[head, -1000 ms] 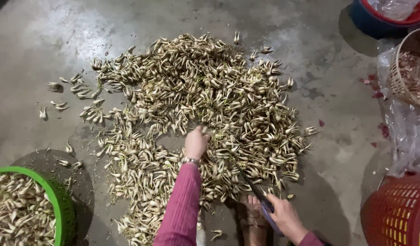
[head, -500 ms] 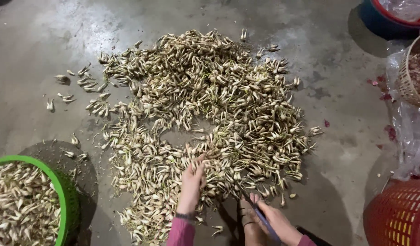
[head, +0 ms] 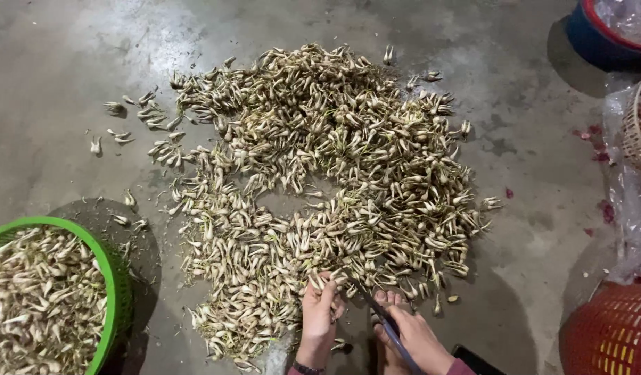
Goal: Trimming the ends of harvested crop bulbs using scissors and placing them into a basket.
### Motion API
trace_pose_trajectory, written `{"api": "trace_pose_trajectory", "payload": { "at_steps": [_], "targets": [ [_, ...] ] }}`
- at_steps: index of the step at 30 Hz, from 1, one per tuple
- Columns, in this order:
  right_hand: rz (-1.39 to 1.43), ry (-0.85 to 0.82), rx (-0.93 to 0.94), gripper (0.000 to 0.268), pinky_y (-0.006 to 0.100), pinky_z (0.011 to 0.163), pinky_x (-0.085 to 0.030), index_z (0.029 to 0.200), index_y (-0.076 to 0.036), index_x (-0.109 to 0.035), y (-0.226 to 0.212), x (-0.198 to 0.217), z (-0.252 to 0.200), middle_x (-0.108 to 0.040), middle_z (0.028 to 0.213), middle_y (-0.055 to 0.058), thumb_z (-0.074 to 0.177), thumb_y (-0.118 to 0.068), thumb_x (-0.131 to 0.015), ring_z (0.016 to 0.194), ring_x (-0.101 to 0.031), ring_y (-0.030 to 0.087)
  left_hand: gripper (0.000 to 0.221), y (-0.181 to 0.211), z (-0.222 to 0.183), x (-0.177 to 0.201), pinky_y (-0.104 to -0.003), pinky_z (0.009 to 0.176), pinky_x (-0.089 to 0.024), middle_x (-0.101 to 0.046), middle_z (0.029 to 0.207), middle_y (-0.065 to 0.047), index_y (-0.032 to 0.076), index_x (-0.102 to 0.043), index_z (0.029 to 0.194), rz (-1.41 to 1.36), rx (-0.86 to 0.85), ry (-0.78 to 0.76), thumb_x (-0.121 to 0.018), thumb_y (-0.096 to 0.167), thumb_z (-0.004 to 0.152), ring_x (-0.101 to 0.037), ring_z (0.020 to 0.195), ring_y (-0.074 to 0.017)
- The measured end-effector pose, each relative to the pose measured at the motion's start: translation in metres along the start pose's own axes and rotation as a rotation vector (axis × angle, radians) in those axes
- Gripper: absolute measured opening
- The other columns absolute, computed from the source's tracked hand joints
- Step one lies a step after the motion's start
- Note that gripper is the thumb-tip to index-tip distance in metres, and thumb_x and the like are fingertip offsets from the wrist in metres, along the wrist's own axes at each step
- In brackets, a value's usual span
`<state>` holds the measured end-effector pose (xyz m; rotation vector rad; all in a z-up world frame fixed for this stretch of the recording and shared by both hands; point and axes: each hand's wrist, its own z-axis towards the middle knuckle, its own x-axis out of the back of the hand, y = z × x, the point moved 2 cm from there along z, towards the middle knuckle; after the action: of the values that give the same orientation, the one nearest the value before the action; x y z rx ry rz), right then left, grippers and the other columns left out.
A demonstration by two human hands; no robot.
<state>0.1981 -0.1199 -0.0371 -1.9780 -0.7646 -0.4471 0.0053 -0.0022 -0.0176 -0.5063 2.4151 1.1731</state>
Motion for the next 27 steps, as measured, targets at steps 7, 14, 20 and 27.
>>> {"api": "trace_pose_trajectory", "payload": {
  "at_steps": [7,14,20,27],
  "targets": [
    [0.156,-0.055,-0.181,0.051,0.033,0.069,-0.055,0.11,-0.022,-0.072,-0.021,0.019,-0.004,-0.082,0.082,-0.001,0.081,-0.064,-0.066,0.069,-0.072,0.019,0.018,-0.011,-0.008,0.02,-0.025,0.039,-0.03,-0.051,0.069,-0.005,0.003,-0.058,0.116,-0.084,-0.042,0.094,-0.057,0.001,0.098,-0.038,0.046,-0.0092],
    [0.085,0.043,-0.05,0.058,0.038,0.101,-0.05,0.125,-0.018,-0.07,0.006,-0.031,0.008,-0.069,0.134,0.006,0.08,-0.055,-0.07,0.127,-0.062,0.027,0.042,0.145,-0.131,0.086,-0.024,0.038,-0.039,-0.067,0.074,-0.008,0.009,-0.058,0.129,0.562,-0.373,0.518,-0.069,0.007,0.089,-0.051,0.046,-0.0131],
    [-0.353,-0.111,-0.03,0.051,0.026,0.082,-0.058,0.104,-0.031,-0.076,0.134,-0.097,0.08,-0.081,0.085,-0.007,0.074,-0.071,-0.065,0.081,-0.077,0.015,0.018,0.293,-0.332,0.163,-0.03,0.063,-0.044,-0.057,0.084,-0.007,0.002,-0.059,0.11,1.085,-0.908,1.179,-0.062,0.006,0.093,-0.05,0.069,-0.0176],
    [0.441,-0.559,-0.021,0.078,0.029,0.104,-0.045,0.138,-0.025,-0.051,-0.23,-0.29,-0.114,-0.06,0.132,-0.004,0.065,-0.016,-0.079,0.118,-0.063,0.015,0.037,0.311,-0.422,0.262,-0.038,0.083,-0.051,-0.06,0.108,-0.01,0.005,-0.055,0.124,1.335,-0.674,1.6,-0.07,0.004,0.09,-0.059,0.096,-0.0233]
  ]
}}
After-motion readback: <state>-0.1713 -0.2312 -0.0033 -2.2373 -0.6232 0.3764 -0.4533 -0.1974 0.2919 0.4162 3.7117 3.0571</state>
